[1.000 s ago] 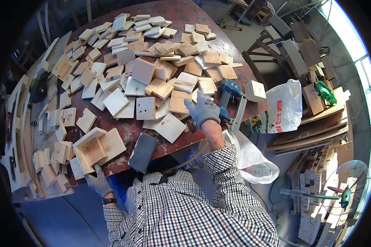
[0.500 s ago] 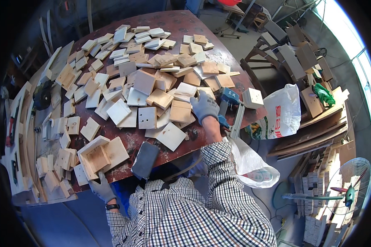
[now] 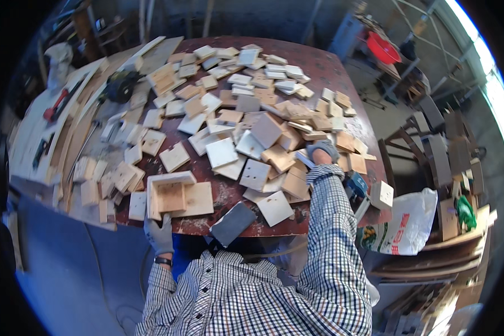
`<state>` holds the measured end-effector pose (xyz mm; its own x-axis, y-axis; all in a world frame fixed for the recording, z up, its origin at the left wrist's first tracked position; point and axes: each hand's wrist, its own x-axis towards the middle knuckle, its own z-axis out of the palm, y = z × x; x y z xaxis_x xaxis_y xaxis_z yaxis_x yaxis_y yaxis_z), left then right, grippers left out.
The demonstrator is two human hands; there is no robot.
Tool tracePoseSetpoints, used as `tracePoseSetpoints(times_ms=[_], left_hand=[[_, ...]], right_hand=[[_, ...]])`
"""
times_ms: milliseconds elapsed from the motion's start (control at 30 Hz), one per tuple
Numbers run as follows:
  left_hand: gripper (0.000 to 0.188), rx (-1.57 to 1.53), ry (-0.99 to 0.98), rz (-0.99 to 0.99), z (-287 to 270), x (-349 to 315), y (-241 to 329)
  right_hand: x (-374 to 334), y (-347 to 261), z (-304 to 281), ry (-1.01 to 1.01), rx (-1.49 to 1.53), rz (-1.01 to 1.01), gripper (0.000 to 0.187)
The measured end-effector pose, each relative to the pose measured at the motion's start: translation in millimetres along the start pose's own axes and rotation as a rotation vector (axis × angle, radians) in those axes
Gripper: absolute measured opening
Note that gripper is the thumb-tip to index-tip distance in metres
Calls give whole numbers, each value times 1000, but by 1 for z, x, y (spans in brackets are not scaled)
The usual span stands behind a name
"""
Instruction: The person assembles small wooden boxes by hand on a cluttered workbench. They pick up pre-cut wooden pieces, fit them together, and place the completed boxes into a larger container.
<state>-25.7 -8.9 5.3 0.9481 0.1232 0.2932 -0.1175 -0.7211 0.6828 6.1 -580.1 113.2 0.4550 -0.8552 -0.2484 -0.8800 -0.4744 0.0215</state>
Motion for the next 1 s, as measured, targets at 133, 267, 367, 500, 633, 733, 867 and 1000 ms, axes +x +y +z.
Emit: tracePoseSetpoints(times_ms=[133, 267, 367, 500, 633, 733, 867, 1000], left_hand=[[58, -64, -38, 44, 16, 10, 12], [60, -14, 91, 92, 6, 0, 3], [58, -10, 70, 74, 2, -3, 7], [52, 17, -13, 46, 11, -4, 1], [51, -99, -41, -40, 13, -1, 9], [53, -100, 33, 13, 12, -1, 7], [53, -61, 30, 51, 9, 1, 14], [52, -91, 17, 24, 5, 4, 12]], right_hand=[[100, 66, 33, 114, -109, -34, 67], [48, 58, -7, -92, 127, -170, 70], [15, 64, -38, -257, 16, -76, 70], [-37, 124, -42, -164, 693, -385, 55], [-148, 92, -37, -731, 1663, -668, 81], [-195, 56, -4, -999, 2035, -572, 95], [-234, 0, 0, -1574, 2180, -929, 71], [-249, -40, 24, -1293, 1830, -571, 82]])
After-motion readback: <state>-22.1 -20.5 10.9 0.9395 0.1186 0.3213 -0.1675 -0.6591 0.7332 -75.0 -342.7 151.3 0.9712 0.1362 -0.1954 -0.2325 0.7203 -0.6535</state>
